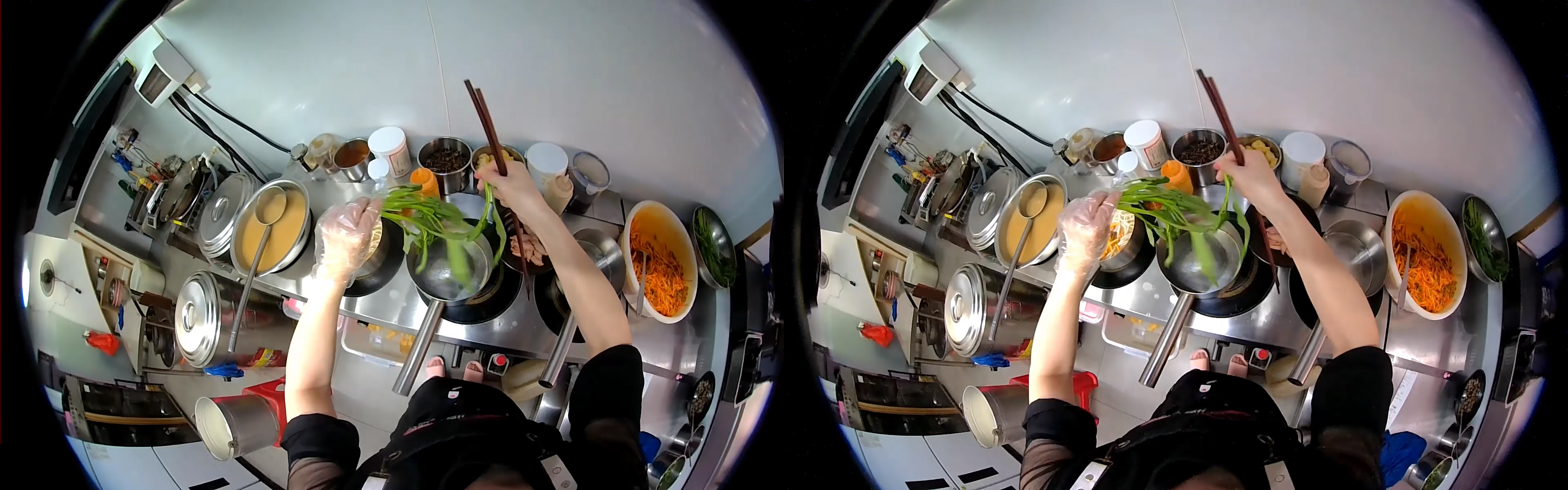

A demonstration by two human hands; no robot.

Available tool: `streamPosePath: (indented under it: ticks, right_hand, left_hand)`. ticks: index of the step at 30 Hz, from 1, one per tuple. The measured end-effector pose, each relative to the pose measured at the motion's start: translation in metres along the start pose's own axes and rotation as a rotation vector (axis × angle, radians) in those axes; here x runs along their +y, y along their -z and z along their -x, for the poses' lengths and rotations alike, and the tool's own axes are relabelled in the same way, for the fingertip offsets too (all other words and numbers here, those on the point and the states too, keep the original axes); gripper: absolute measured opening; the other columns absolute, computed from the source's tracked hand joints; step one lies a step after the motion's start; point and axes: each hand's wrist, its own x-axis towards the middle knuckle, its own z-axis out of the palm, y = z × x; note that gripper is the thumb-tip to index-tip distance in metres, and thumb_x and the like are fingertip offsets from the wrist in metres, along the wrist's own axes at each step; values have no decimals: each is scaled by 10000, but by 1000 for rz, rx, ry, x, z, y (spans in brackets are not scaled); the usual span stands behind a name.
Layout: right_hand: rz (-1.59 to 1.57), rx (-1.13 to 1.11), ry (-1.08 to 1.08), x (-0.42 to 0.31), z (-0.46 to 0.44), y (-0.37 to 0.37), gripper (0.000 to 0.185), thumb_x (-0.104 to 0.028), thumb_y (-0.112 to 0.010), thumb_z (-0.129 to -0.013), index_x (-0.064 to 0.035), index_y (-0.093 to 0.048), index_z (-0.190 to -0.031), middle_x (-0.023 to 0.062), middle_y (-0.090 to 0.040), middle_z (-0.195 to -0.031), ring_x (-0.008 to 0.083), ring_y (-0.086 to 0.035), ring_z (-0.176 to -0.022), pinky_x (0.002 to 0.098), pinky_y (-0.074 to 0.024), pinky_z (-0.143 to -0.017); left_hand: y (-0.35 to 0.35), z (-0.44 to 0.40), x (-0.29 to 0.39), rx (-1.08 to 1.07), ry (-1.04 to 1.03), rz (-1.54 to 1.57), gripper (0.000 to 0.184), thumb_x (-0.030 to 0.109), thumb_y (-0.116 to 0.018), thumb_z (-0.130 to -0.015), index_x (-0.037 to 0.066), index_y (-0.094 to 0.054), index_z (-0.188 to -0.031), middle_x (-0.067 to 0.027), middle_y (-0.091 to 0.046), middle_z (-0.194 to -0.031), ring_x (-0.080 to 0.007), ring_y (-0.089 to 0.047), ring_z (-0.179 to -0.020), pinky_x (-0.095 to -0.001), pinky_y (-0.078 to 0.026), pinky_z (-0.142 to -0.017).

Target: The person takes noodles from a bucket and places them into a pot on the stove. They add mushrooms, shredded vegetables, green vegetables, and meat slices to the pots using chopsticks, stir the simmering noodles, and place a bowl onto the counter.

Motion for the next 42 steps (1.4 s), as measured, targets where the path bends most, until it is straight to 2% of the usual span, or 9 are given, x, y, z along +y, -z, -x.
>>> streamPosePath:
  ticks: [2, 7, 10, 14, 16, 20, 23, 25, 42]
  right_hand:
    - [114, 15, 141, -10, 4, -16, 211, -198, -627, -832, -8, -650, -743, 16, -574, -635, 98, -516, -579, 272, -406, -535]
    - [498, -126, 391, -7, 12, -54, 225, -227, -662, -819, -20, -698, -900, 189, -643, -806, 372, -620, -781, 440, -475, -704]
    - [488, -90, 341, -6, 16, -67, 161, -124, -688, -765, 6, -672, -857, 127, -600, -751, 230, -601, -715, 339, -460, -684]
    - [469, -5, 364, -5, 16, -72, 158, -120, -683, -745, 0, -674, -847, 129, -598, -745, 230, -601, -713, 340, -461, -686]
    - [484, -42, 313, -7, 15, -75, 164, -137, -675, -735, -18, -668, -848, 181, -637, -816, 352, -629, -798, 418, -480, -729]
    - [487, -6, 295, -15, 19, -81, 183, -127, -667, -732, -18, -655, -879, 191, -639, -818, 354, -632, -799, 414, -481, -729]
    - [458, -11, 328, -10, 17, -84, 199, -71, -669, -727, 16, -625, -900, 151, -597, -740, 244, -599, -702, 354, -465, -676]
    - [447, -17, 380, -7, 14, -85, 185, -105, -649, -736, 2, -648, -887, 203, -637, -821, 361, -631, -799, 415, -481, -735]
    - [512, -147, 399, 14, 3, -94, 208, -153, -629, -748, 12, -677, -865, 194, -638, -783, 356, -627, -746, 410, -489, -688]
  left_hand:
    - [-3, -5, 6, -77, 54, 37, 334, 45, -633, -701, 85, -653, -1032, -56, -633, -861, -249, -605, -653, -364, -479, -536]
    - [-7, -21, 6, -122, -85, 140, 361, 35, -617, -727, 94, -636, -1083, -58, -595, -813, -254, -612, -678, -375, -490, -551]
    - [-15, -26, 4, -67, -130, 188, 376, 36, -622, -728, 92, -632, -1100, -64, -574, -779, -257, -603, -668, -368, -489, -560]
    - [-21, -27, -1, -139, -138, 205, 423, 38, -625, -730, 86, -610, -1150, -43, -573, -809, -228, -593, -691, -361, -480, -577]
    - [-23, -28, -1, -133, -141, 194, 428, 37, -622, -733, 87, -606, -1158, -40, -570, -812, -222, -591, -693, -364, -478, -573]
    - [-26, -30, -4, -133, -153, 224, 440, 34, -614, -738, 97, -597, -1174, -39, -560, -803, -220, -585, -683, -365, -479, -558]
    - [-27, -29, -9, -164, -161, 213, 443, 28, -612, -736, 100, -595, -1173, -37, -556, -799, -220, -580, -679, -359, -484, -560]
    - [-29, -28, -12, -155, -169, 223, 443, 26, -613, -733, 100, -596, -1170, -41, -556, -799, -224, -584, -684, -357, -486, -561]
    - [-38, -16, -20, -158, -173, 272, 410, 1, -636, -730, 95, -615, -1128, -94, -636, -895, -298, -634, -791, -394, -514, -622]
